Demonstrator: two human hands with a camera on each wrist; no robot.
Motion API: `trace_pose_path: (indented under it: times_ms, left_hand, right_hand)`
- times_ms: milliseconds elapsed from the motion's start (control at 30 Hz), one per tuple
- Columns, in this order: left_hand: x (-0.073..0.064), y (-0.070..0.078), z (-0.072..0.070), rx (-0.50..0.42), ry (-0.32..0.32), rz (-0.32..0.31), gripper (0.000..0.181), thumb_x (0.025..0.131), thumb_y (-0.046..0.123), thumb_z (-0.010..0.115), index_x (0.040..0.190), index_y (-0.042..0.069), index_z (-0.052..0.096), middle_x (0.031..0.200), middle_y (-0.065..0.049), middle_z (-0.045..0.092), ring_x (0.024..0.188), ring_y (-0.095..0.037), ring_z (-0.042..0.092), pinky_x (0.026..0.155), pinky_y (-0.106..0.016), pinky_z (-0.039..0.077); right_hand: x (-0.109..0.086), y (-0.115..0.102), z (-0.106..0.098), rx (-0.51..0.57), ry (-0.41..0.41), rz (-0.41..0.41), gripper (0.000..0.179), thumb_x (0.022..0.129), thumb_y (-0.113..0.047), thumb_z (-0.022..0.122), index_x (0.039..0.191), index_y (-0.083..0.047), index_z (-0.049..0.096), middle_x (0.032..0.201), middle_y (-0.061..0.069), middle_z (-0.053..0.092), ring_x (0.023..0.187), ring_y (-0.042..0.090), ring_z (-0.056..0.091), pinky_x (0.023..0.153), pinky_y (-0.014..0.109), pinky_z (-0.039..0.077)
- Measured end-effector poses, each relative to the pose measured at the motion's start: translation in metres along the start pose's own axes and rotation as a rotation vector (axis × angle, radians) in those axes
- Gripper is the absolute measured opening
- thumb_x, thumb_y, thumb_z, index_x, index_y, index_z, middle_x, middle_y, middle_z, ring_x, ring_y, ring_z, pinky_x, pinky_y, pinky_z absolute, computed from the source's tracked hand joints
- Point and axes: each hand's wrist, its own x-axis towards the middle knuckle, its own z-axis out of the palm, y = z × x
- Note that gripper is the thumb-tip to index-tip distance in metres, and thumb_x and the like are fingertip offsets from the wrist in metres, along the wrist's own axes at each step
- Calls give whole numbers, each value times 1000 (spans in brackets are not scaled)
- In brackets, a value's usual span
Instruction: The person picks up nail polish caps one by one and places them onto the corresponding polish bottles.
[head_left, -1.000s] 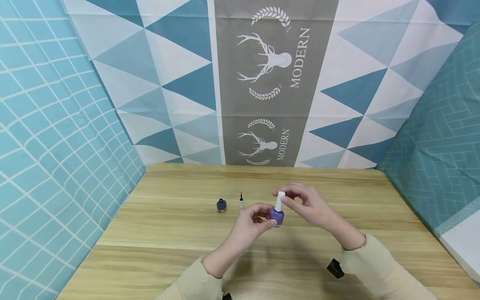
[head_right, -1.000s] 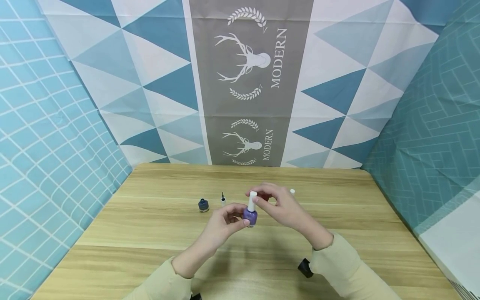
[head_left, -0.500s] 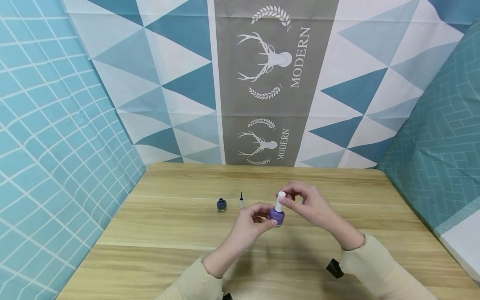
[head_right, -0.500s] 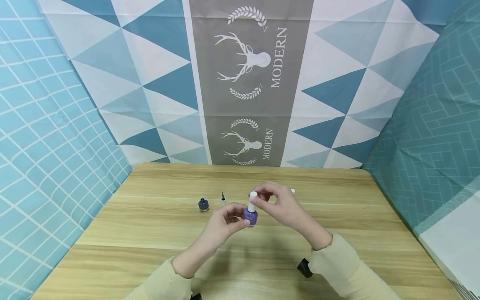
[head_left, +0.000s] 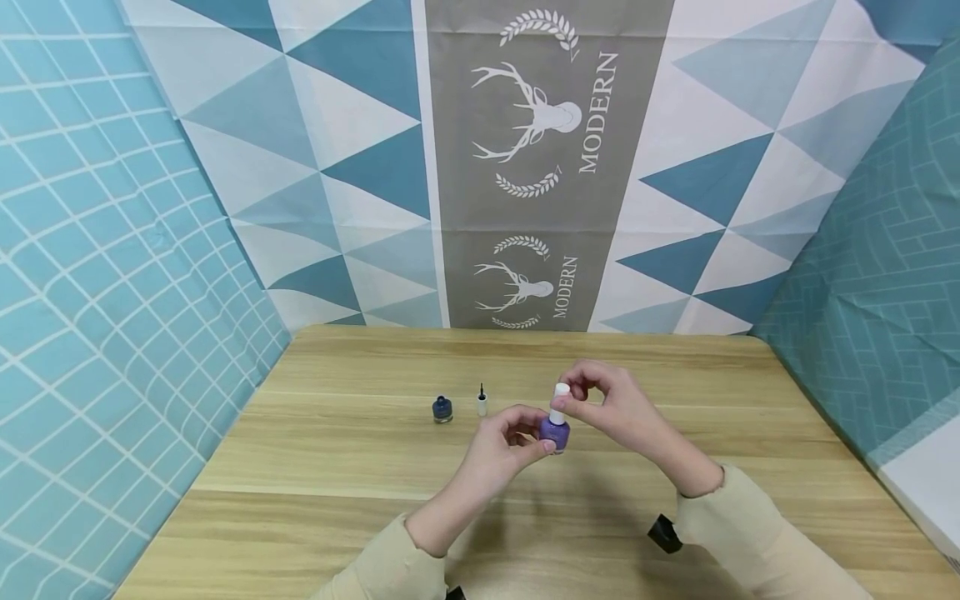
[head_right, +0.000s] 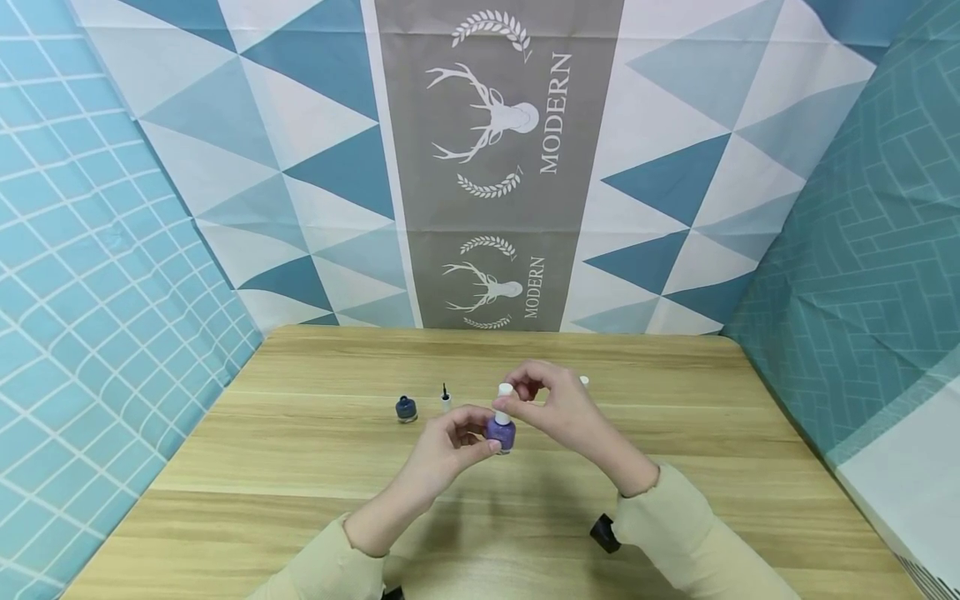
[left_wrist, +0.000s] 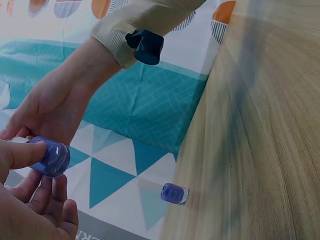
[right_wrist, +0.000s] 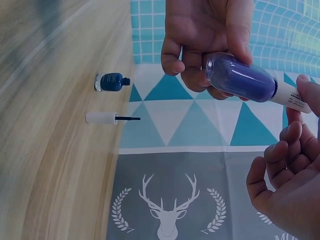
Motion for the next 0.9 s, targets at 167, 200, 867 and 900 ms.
trace_pose_path:
  times_ms: [167, 200, 867, 900]
  left_hand:
    - [1, 1, 0, -5, -2, -12, 27, 82, 13, 73, 107, 6, 66, 99, -6, 66, 86, -12, 59, 76, -23, 50]
    - [0, 1, 1, -6, -2, -10, 27, 82, 13, 73, 107, 6, 66, 99, -7, 66, 86, -12, 59, 76, -23, 50]
    - [1, 1, 2, 0, 14, -25, 24, 82, 13, 73, 105, 7, 66, 97, -5, 66, 88, -14, 58, 75, -25, 48]
    - [1, 1, 2, 2, 14, -25, 24, 82, 13, 73, 105, 7, 66, 97, -5, 66, 88, -14, 58, 75, -24, 48]
  right_hand:
    - [1, -1, 0, 3, -1, 24, 16, 81, -17, 74, 83, -19, 59, 74, -4, 50, 71, 11, 49, 60, 25, 39]
    - [1, 0, 0, 4, -1, 25, 16, 81, -17, 75, 83, -19, 59, 74, -4, 50, 71, 11, 49, 60, 25, 39]
    - [0, 0, -1, 76, -77, -54, 27, 95, -9, 53, 121, -10, 62, 103, -1, 63, 75, 12, 50, 63, 24, 43]
    - [0, 0, -1, 75, -80, -81, 29, 95, -7, 52, 122, -10, 62, 101, -1, 61, 74, 11, 49, 63, 24, 43]
